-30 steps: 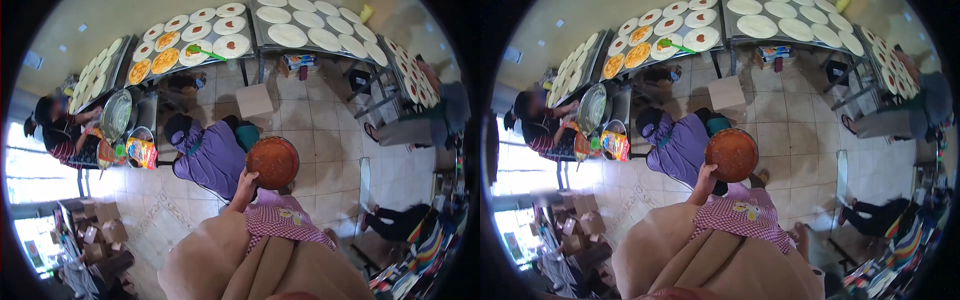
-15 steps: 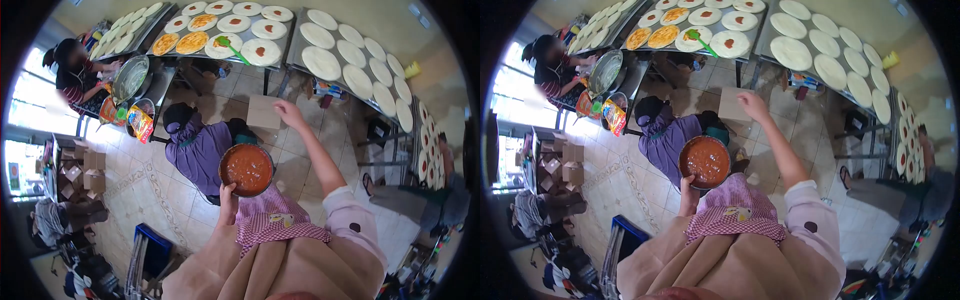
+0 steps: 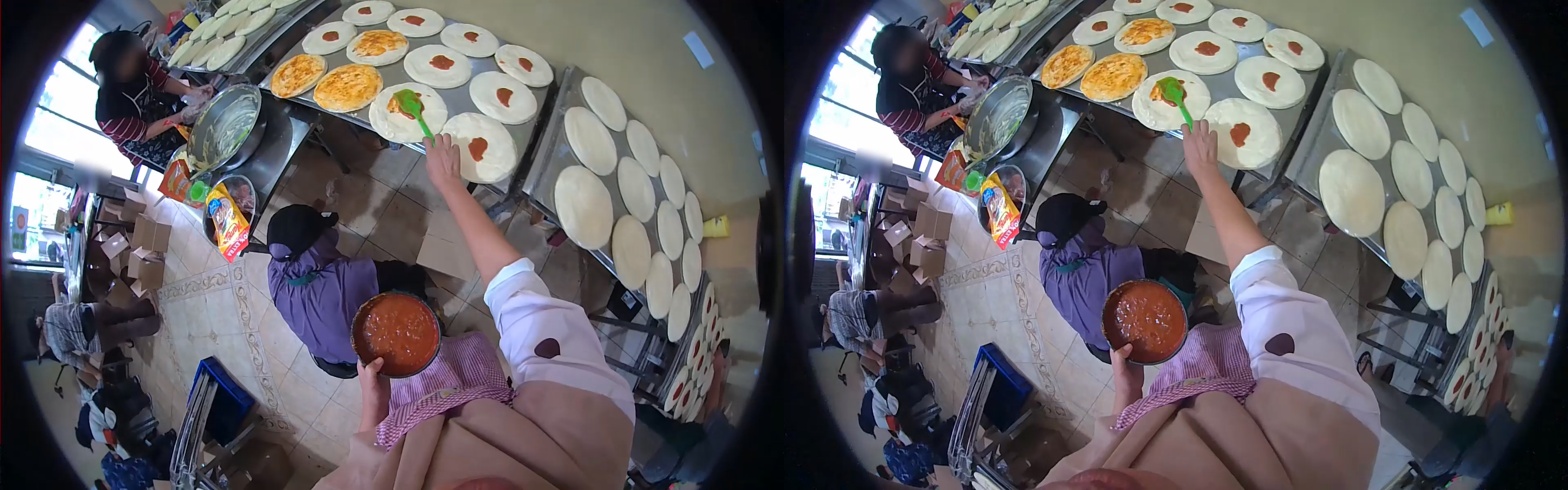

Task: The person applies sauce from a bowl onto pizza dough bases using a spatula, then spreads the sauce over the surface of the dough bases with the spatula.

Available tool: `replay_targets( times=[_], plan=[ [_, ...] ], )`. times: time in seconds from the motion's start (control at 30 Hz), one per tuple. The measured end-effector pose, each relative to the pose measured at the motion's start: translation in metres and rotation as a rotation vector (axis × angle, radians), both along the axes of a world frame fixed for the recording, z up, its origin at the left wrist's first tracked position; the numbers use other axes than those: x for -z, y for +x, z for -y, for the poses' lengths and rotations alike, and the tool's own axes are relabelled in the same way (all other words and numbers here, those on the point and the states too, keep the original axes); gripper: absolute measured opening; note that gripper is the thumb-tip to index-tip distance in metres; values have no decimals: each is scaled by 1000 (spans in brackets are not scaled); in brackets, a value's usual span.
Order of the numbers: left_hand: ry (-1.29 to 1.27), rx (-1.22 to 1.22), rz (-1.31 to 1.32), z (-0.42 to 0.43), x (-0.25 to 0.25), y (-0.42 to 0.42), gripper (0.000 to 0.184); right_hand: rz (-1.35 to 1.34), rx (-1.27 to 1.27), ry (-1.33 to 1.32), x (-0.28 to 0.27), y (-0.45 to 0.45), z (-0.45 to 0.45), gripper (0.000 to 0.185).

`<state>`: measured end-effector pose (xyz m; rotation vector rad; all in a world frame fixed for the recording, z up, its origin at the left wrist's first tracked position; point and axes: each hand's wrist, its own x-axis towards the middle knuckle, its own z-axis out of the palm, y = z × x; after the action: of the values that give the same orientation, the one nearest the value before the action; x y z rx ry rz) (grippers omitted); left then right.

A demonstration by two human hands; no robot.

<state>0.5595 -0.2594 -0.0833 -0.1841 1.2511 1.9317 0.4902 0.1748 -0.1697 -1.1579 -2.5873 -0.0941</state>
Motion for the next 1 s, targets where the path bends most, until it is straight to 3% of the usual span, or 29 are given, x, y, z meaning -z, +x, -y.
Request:
replay_targets(
  times=[0.1,0.3,0.4,0.5,0.7,0.8,0.9,1.0],
  plan=[
    [-11,-34,11,-22,-6,1,64,70,-38,137,9,-10,-16,22],
    [-10,-155,38,-54,-2,7,62,166,26,84,12,-29,-36,26],
    [-4,-156,33,-62,-1,3,61,80,90,50,11,-37,-44,23],
    [2,-138,15,-70,1,-4,61,-76,217,-336,-2,-41,-49,22],
    [33,-95,6,-95,0,-25,61,-303,19,-700,-20,-25,-72,26],
    [30,-50,-38,-119,-6,-41,62,-846,59,-1528,-52,5,-62,23],
    [38,17,-153,-154,-9,-52,61,-1038,-82,-1756,-86,58,-43,21],
    [55,93,-241,-193,-12,-56,57,-1091,-204,-1690,-135,129,-11,21]
  ],
)
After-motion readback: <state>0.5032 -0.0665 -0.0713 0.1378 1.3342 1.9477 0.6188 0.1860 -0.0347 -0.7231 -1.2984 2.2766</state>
